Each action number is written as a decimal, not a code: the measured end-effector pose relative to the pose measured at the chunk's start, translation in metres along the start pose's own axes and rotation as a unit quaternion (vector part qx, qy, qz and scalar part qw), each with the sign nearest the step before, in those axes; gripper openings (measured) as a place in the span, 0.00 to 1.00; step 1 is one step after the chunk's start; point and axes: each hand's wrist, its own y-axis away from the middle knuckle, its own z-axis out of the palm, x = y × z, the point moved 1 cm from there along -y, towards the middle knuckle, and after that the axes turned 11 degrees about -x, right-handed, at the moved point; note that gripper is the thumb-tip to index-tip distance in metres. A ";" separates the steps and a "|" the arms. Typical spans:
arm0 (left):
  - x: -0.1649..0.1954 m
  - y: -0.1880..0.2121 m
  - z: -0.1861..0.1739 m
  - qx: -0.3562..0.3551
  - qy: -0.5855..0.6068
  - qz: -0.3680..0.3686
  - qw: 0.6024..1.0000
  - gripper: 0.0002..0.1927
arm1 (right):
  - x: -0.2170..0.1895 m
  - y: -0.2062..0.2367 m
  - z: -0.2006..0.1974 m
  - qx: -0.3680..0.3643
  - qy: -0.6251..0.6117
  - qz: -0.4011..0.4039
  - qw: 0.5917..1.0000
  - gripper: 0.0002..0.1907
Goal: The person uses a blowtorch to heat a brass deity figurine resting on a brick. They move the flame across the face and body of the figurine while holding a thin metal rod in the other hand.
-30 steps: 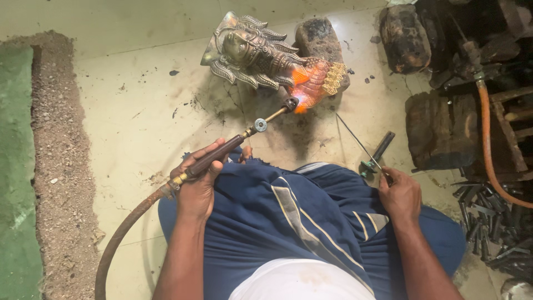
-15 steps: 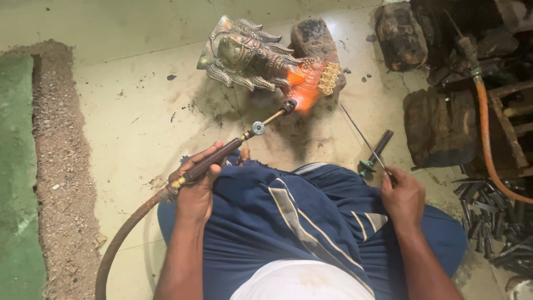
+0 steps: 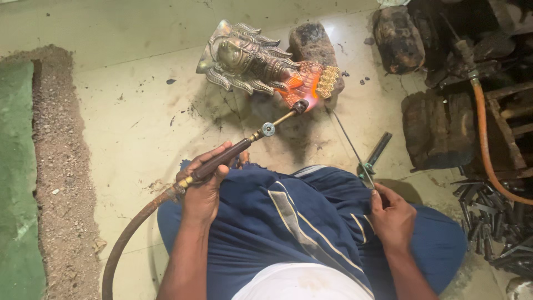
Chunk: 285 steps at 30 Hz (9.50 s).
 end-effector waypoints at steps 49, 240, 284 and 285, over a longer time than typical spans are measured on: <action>-0.008 -0.018 0.008 -0.047 -0.032 0.009 0.998 0.28 | -0.030 -0.073 0.028 0.026 -0.050 -0.051 0.997 0.13; 0.018 -0.053 0.018 -0.058 -0.037 0.003 0.998 0.28 | 0.073 0.004 -0.038 0.193 0.087 -0.089 0.973 0.09; 0.028 -0.058 0.026 -0.073 -0.050 0.025 0.996 0.26 | 0.065 0.008 -0.037 0.195 0.092 -0.090 0.972 0.09; 0.028 -0.058 0.027 -0.075 -0.051 0.027 0.996 0.26 | 0.064 0.008 -0.038 0.196 0.090 -0.092 0.972 0.09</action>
